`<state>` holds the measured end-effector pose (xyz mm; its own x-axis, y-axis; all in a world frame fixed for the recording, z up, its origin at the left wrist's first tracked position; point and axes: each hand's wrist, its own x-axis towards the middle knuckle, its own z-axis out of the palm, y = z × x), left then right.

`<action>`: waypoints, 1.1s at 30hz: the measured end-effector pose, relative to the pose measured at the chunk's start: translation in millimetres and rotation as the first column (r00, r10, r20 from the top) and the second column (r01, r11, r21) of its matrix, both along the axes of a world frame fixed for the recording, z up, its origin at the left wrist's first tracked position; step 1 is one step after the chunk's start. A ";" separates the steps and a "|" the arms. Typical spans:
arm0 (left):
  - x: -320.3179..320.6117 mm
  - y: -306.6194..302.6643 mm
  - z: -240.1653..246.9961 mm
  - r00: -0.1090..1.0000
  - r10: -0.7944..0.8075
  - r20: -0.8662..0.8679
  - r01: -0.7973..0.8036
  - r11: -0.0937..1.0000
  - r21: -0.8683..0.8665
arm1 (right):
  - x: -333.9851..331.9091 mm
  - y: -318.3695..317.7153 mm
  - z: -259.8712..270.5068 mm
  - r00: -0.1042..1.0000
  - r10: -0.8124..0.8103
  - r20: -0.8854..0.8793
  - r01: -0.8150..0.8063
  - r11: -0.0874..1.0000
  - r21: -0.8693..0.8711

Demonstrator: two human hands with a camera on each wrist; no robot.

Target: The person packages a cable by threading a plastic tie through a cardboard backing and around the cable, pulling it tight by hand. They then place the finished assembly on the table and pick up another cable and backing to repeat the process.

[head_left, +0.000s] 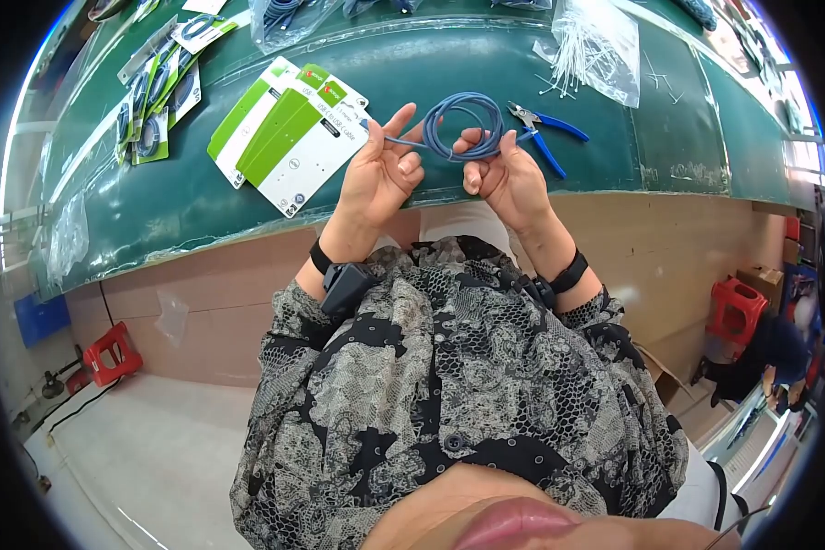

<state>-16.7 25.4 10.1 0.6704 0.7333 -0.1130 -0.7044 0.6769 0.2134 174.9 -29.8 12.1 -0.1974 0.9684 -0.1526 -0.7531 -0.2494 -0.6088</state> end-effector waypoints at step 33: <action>-8.1 -19.5 42.5 0.484 0.306 -0.820 0.791 0.247 0.559 | 16.4 10.3 -1.0 0.502 0.566 0.654 -0.724 0.689 -0.040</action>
